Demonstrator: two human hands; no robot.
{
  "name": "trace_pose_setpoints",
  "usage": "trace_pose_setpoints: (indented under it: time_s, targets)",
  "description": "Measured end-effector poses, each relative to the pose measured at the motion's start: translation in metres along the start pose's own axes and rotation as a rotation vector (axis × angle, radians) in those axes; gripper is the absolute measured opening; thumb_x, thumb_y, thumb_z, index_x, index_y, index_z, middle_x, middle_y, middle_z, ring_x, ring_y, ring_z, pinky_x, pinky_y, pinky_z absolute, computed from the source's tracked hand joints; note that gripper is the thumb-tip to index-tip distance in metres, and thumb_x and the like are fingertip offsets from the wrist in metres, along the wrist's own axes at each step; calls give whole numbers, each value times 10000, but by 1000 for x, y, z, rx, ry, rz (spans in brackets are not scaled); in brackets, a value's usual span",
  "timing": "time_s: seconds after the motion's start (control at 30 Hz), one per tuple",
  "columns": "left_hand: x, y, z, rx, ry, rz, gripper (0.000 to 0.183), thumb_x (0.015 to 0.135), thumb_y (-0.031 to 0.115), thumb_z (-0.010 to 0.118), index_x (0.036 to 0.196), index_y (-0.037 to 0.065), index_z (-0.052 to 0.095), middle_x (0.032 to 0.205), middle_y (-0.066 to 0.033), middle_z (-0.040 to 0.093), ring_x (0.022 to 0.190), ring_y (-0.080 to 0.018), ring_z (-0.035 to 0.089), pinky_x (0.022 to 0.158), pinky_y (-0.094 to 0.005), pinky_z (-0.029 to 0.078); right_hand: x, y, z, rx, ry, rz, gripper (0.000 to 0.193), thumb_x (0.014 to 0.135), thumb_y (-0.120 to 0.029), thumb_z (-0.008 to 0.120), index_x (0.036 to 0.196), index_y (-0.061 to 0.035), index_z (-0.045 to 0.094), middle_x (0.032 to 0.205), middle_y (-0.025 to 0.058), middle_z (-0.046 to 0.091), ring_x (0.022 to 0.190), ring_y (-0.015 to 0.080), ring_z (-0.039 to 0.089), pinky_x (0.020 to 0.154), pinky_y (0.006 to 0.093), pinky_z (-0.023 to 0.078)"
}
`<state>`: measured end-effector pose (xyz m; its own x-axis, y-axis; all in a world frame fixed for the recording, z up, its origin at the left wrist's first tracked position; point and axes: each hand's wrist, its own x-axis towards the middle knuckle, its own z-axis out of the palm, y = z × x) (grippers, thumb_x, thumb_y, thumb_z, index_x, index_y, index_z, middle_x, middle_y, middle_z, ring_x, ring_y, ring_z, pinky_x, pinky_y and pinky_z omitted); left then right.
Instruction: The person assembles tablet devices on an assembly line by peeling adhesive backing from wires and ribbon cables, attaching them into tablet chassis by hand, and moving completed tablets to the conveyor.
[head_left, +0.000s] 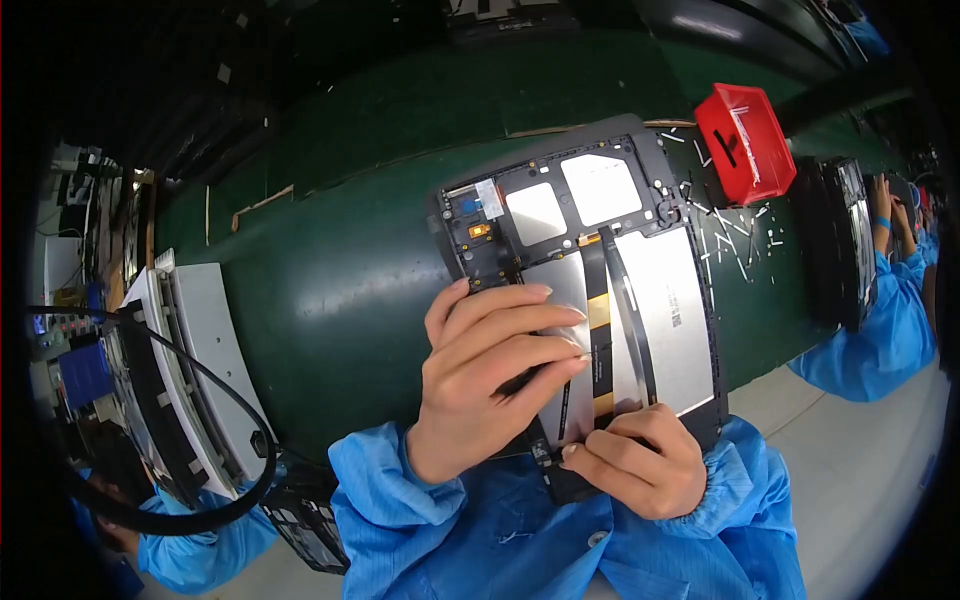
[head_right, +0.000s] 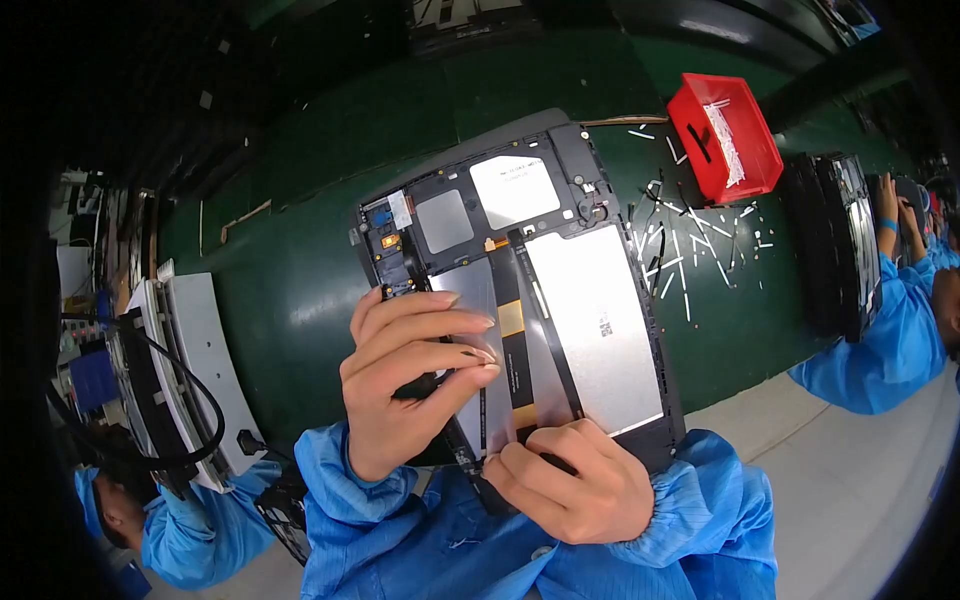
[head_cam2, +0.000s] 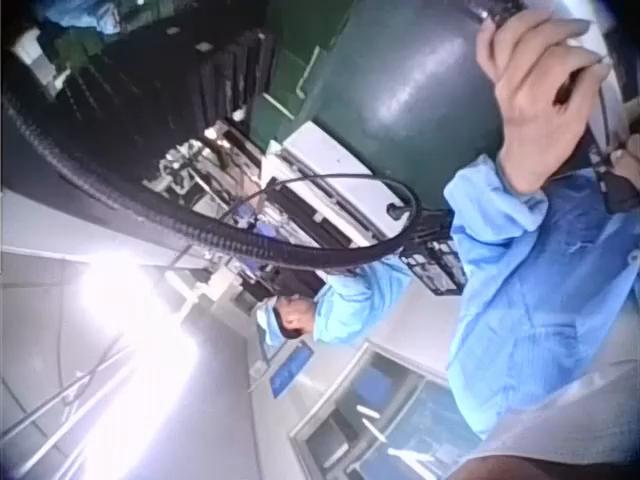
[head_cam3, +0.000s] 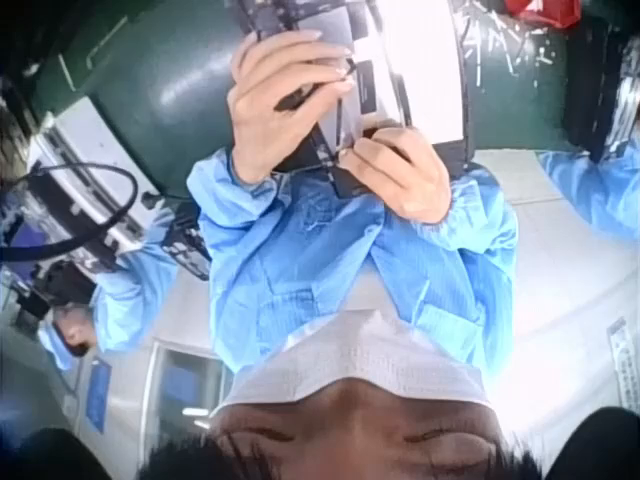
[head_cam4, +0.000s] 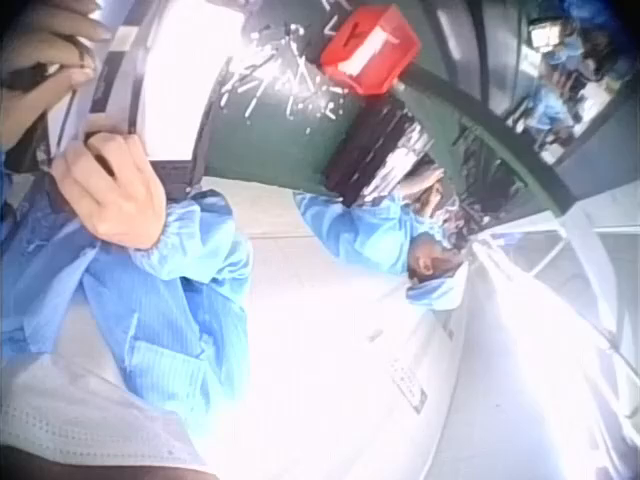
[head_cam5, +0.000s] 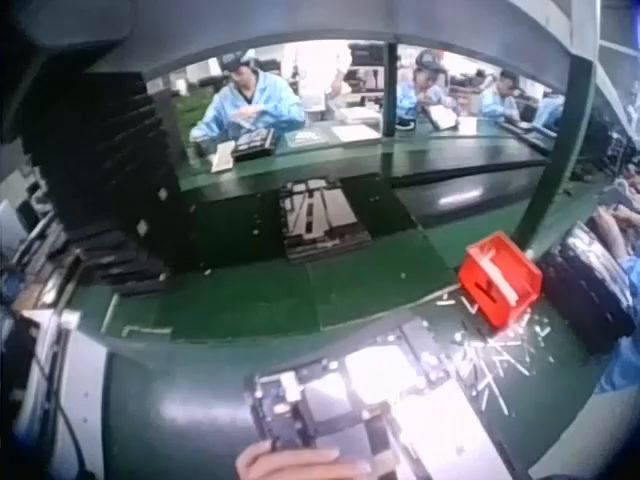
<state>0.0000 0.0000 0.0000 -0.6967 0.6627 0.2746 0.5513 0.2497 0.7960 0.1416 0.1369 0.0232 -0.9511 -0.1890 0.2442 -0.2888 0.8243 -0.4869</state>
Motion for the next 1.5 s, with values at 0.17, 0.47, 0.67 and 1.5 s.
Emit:
trace_pose_setpoints:
  time_s: [0.17,0.47,0.67,1.5]
  targets:
    - [0,3,1,8,21,-17,147,650,105,798,772,115,716,915,-9,705,1047,-187,584,1023,-389,277,-1,2,0,-9,35,-30,218,675,-112,676,890,-90,701,929,18,650,770,169,548,602,268,464]
    - [-30,-18,-5,165,33,198,490,863,587,506,951,159,730,1237,-171,547,1195,-372,448,1033,-468,291,2,3,-3,4,18,-32,167,750,-120,650,902,-54,668,1173,48,623,817,159,545,658,242,450]
    - [-27,-11,0,317,-42,154,863,786,817,135,1156,247,667,1345,-122,477,1290,-336,288,1048,-432,153,2,0,-21,166,-37,7,262,788,-216,661,990,-50,647,872,56,630,701,143,551,603,236,448]
    - [-79,20,65,-233,304,-403,889,908,640,141,1431,-79,169,1507,-264,70,1396,-435,25,1109,-509,3,-23,58,-33,540,218,727,468,769,-129,675,1185,62,576,1252,199,488,988,247,586,918,326,425]
